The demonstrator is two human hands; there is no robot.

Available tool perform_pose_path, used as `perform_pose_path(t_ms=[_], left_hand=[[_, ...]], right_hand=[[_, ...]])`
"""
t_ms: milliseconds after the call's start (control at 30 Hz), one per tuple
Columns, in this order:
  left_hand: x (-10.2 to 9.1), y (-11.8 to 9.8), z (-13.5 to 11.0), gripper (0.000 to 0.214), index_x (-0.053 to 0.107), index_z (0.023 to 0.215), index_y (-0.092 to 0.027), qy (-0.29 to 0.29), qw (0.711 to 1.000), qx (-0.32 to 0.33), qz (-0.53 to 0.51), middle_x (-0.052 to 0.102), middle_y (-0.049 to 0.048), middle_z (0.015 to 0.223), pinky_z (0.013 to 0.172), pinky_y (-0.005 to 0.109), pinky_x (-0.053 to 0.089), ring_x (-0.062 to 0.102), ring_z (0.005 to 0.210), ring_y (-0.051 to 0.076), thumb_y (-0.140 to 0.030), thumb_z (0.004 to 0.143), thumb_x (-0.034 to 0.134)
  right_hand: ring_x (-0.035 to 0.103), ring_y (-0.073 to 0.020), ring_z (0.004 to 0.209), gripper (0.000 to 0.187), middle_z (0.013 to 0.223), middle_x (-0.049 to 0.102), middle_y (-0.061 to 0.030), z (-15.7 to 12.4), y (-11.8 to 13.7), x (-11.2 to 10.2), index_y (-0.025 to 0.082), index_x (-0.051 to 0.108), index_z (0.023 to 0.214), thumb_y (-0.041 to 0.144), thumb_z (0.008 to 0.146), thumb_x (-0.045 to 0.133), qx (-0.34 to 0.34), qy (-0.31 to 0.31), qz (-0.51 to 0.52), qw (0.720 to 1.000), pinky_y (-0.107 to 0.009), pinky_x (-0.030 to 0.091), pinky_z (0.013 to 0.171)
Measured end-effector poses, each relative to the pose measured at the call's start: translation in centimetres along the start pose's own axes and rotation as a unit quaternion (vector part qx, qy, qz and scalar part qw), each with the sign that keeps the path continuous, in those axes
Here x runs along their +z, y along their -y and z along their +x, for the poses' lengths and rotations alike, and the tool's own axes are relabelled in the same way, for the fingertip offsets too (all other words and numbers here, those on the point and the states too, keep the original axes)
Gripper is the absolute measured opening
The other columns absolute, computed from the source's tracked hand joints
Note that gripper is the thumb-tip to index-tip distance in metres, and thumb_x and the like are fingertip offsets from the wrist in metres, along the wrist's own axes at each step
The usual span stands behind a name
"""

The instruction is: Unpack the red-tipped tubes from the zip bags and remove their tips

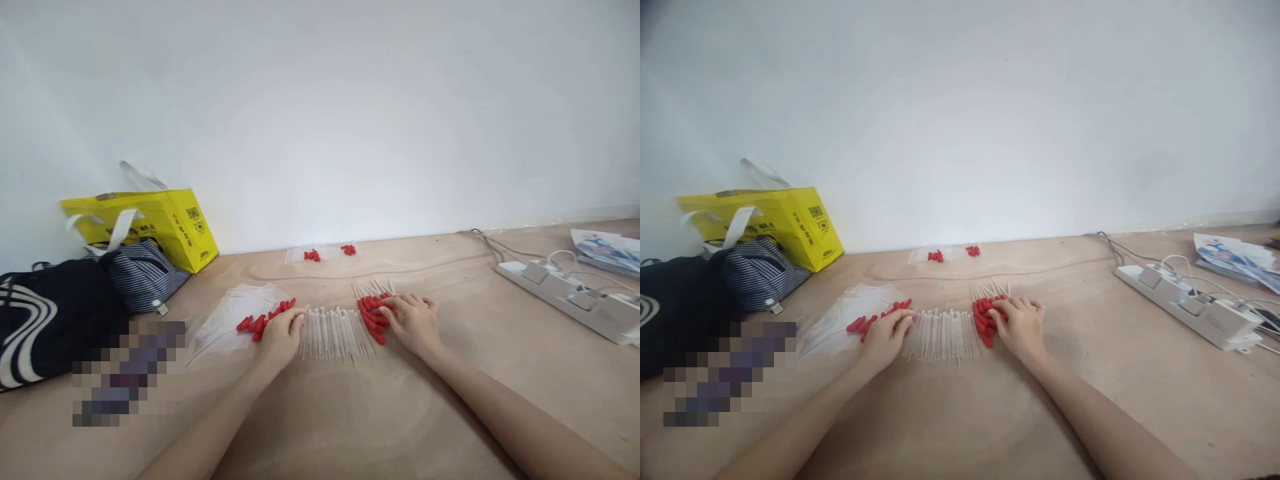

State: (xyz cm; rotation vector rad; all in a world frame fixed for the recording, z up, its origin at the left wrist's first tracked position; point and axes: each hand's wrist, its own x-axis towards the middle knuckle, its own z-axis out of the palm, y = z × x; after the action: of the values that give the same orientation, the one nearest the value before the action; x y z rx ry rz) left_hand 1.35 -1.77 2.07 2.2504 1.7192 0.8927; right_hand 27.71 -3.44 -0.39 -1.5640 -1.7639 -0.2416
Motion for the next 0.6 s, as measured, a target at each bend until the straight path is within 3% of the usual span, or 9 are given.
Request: perform_pose_path(t_ms=[67,167,267,400,600], left_hand=[[-0.3,0.2,1.1,0.019,0.058,0.084,-0.018,0.061,0.995,-0.072,-0.02,0.068,0.0021,0.076,0.063,0.024,0.044,0.062,0.07,0.014,-0.021,0.08,0.039],[-0.5,0.4,2.4,0.014,0.056,0.081,-0.017,0.096,0.989,-0.108,0.004,0.067,0.0003,0.066,0.056,0.021,0.042,0.061,0.058,0.012,-0.019,0.076,0.043],[-0.4,0.2,2.9,0.008,0.054,0.077,-0.017,0.085,0.99,-0.106,0.048,0.065,0.0005,0.062,0.055,0.022,0.04,0.06,0.058,0.013,-0.018,0.073,0.047],[-0.2,-0.5,2.9,0.006,0.053,0.074,-0.017,0.065,0.988,-0.094,0.108,0.065,0.0063,0.076,0.061,0.027,0.039,0.06,0.071,0.018,-0.019,0.073,0.047],[0.0,-1.0,2.6,0.01,0.053,0.07,-0.017,0.067,0.982,-0.084,0.157,0.064,0.0085,0.075,0.061,0.03,0.039,0.06,0.073,0.022,-0.023,0.074,0.046]], right_hand=[[0.053,-0.0178,0.078,0.018,0.078,0.065,-0.0003,0.4,-0.8,-0.3,0.025,0.062,0.078,0.035,0.079,0.047,0.034,0.039,-0.002,0.999,-0.036,0.021,0.078],[0.055,-0.0185,0.076,0.019,0.075,0.065,0.0009,0.6,-1.7,-0.7,0.024,0.06,0.072,0.037,0.077,0.048,0.071,0.091,0.006,0.993,-0.035,0.023,0.075],[0.055,-0.0191,0.074,0.02,0.07,0.064,0.0008,0.7,-2.0,-0.9,0.023,0.057,0.067,0.04,0.075,0.049,0.083,0.113,0.0,0.99,-0.034,0.025,0.073],[0.055,-0.019,0.071,0.022,0.066,0.064,0.001,0.5,-2.0,-0.7,0.023,0.057,0.065,0.042,0.074,0.05,0.06,0.12,-0.004,0.991,-0.034,0.025,0.071],[0.054,-0.0174,0.068,0.026,0.062,0.062,0.0017,0.1,-1.8,-0.4,0.023,0.058,0.066,0.046,0.075,0.048,0.041,0.107,0.003,0.993,-0.034,0.025,0.07]])
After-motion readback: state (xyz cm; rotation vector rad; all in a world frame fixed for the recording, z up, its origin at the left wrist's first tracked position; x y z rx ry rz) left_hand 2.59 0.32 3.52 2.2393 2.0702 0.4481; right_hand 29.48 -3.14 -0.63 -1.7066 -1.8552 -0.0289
